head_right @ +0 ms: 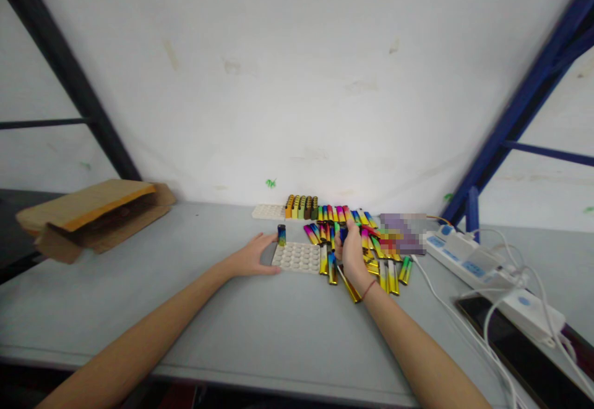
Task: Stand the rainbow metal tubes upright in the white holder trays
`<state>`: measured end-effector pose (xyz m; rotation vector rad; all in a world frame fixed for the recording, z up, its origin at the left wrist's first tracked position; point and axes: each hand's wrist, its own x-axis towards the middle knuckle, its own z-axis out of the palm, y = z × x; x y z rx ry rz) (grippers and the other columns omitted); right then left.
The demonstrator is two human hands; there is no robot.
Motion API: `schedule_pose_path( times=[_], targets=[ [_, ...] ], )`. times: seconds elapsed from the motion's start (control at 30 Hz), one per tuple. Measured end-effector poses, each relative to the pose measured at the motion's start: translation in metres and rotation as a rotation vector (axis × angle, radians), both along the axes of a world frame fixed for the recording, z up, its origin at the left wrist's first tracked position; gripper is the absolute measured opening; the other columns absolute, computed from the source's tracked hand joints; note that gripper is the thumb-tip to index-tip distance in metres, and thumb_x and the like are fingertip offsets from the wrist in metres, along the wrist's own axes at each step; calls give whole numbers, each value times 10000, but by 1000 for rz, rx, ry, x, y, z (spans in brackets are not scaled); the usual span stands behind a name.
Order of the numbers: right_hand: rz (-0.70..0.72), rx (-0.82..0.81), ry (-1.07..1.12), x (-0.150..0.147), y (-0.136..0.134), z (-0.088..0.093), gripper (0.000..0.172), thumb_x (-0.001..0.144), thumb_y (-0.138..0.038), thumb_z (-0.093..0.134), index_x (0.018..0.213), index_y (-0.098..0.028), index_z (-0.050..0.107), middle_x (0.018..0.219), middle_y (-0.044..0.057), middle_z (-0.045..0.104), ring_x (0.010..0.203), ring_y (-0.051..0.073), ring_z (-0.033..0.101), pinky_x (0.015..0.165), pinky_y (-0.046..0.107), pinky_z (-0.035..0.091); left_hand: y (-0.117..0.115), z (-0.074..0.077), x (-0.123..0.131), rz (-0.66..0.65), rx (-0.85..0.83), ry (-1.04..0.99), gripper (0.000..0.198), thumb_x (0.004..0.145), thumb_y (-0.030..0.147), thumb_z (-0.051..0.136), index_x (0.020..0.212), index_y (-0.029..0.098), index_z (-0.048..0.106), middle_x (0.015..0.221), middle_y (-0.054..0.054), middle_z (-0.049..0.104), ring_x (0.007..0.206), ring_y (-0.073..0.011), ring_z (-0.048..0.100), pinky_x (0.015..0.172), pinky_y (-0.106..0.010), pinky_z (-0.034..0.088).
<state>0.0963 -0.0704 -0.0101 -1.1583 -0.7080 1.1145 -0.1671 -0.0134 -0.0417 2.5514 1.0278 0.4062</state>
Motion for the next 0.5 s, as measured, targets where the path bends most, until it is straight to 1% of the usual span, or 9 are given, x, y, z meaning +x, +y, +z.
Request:
schedule_pose_path(
  times=[0.23,0.43,0.5],
  targets=[
    [68,9,59,3,2,2,483,858,-505,290,458,-233,290,364,-79,199,298,55,134,302,186,107,0,1,0,-9,1,16,956,738,575,688,1487,175,249,1504,-161,354,1375,-354,330,1148,-560,89],
    [-5,-15,3,2,3,-2,485,846,-535,338,471,-228,330,366,-85,207,304,54,145,317,187,104,0,2,0,-12,1,21,961,734,598,678,1483,166,259,1504,-169,350,1375,-361,327,1148,-560,95],
    [-9,-15,-16,2,3,-3,486,840,-544,346,471,-228,338,360,-83,212,307,56,151,321,190,108,0,1,-1,-15,3,18,968,731,601,680,1486,173,251,1504,-167,351,1376,-361,327,1147,-565,94]
  ],
)
